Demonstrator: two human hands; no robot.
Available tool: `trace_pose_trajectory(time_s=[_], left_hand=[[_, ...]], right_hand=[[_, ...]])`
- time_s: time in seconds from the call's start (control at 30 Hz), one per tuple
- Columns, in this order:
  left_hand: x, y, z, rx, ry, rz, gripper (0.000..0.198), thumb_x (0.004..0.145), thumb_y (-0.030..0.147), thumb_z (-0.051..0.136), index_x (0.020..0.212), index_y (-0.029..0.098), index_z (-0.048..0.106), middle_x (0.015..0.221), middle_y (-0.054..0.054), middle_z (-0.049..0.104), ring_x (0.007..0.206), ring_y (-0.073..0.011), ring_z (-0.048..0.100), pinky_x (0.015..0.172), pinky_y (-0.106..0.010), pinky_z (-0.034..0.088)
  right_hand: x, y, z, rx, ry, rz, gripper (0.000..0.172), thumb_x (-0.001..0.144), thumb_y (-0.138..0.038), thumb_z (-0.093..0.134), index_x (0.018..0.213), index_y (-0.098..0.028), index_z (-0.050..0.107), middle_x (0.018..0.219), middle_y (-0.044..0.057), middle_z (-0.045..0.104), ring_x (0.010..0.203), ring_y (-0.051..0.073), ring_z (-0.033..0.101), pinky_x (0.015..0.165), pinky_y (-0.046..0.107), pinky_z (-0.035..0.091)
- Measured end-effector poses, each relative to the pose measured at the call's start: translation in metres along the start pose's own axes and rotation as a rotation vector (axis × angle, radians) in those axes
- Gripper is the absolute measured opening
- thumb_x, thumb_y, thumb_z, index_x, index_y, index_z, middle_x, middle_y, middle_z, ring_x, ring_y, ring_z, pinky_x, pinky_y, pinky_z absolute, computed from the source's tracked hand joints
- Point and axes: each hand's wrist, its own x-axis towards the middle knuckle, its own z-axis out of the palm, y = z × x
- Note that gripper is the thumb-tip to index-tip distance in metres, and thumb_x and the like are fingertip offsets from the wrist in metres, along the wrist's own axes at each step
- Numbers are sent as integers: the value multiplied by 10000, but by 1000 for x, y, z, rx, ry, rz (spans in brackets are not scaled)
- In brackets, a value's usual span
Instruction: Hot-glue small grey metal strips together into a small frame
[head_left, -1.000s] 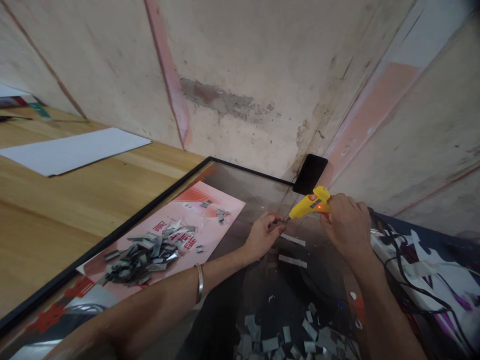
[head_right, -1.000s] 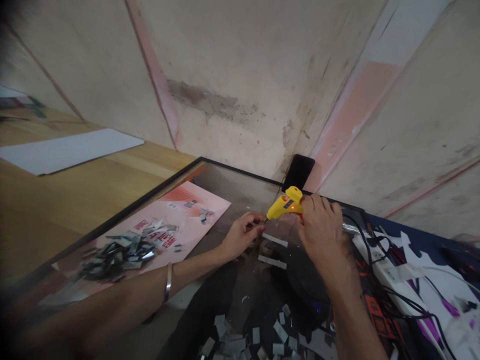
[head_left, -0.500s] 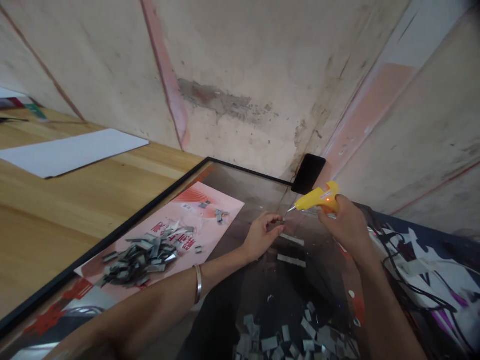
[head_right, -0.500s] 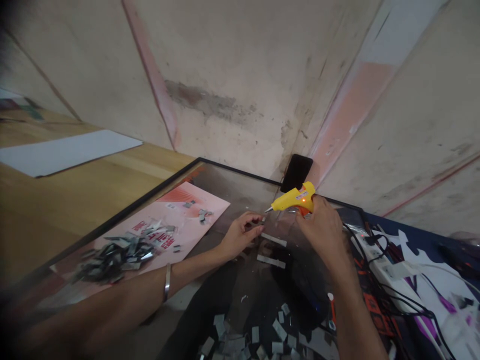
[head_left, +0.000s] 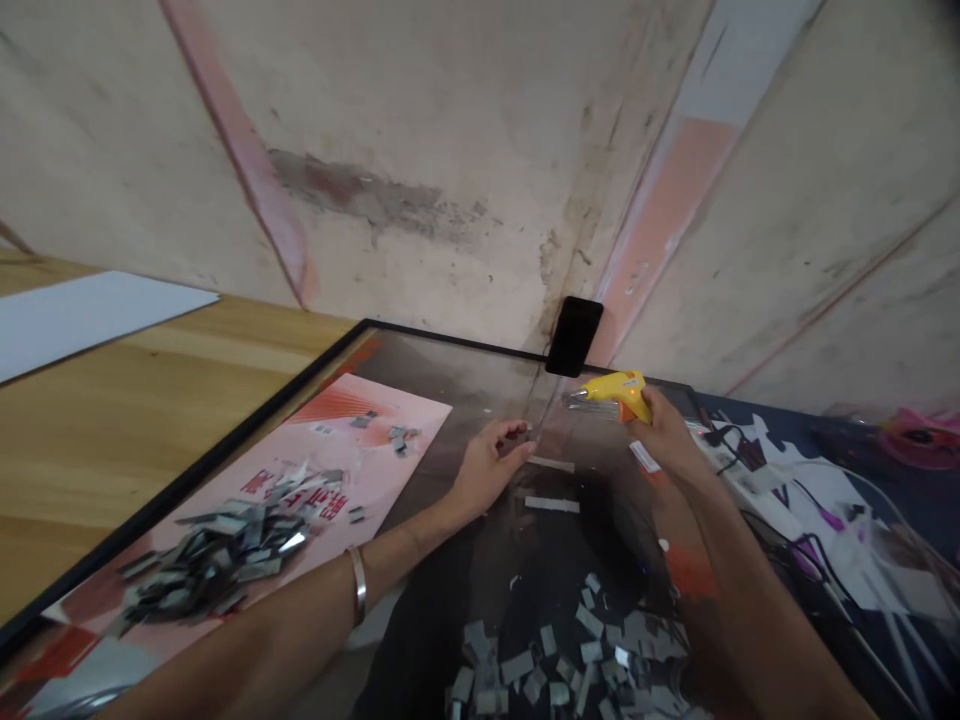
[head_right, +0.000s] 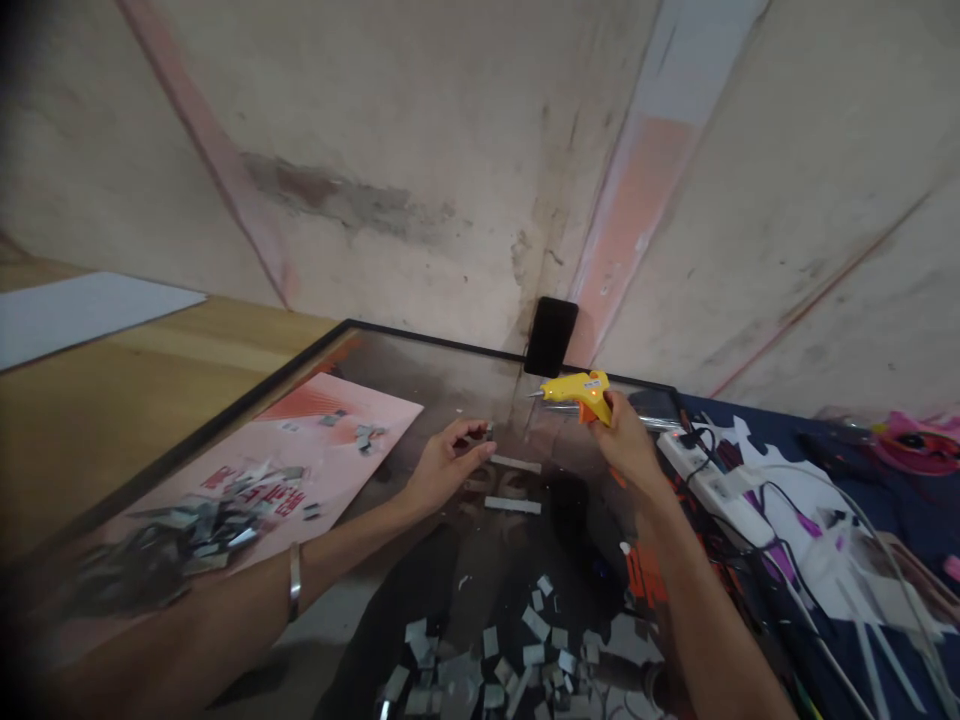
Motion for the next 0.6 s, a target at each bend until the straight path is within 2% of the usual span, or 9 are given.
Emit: trace_pose_trajectory(time_s=[0.07,0.13,0.23,0.4,0.6], left_hand=[[-1,1,0,-12,-7,-29,346,778,360,652,1072,179,650,1021,-72,674,908,-195,617,790,-312,468],[-1,1,-1,-24,-14,-48,362,777,371,647,1083,179,644,1037,-72,670,902,-192,617,782,-308,471],[-2,2,-2,-19,-36,-57,384,786,386,634,1110,180,629,1055,-72,661,947,-195,606,807,-312,463],[-2,1,-2,17,-39,-54,404,776,391,640,1128,192,617,1067,-62,656,969,-192,599,834,-313,444],[-1,3,-1,29,-46,-33,445,737,326,666,1154,187,598,1059,-62,654,974,-191,599,825,-303,452]], right_hand=[[-9,23,-9,-77,61,68,328,716,-304,516,1005,-153,542,859,57,616,753,190,535,627,279,369],[-21,44,-18,-149,61,104,315,729,-310,502,999,-155,553,830,45,618,733,186,537,624,275,364],[-42,64,-29,-253,97,130,271,724,-291,496,947,-158,574,824,57,628,726,190,539,620,275,361],[-67,71,-32,-299,108,157,172,724,-259,488,827,-171,593,711,55,622,667,192,542,583,265,356],[-75,71,-28,-347,76,172,155,739,-247,488,804,-181,613,657,32,612,657,190,565,574,256,367]])
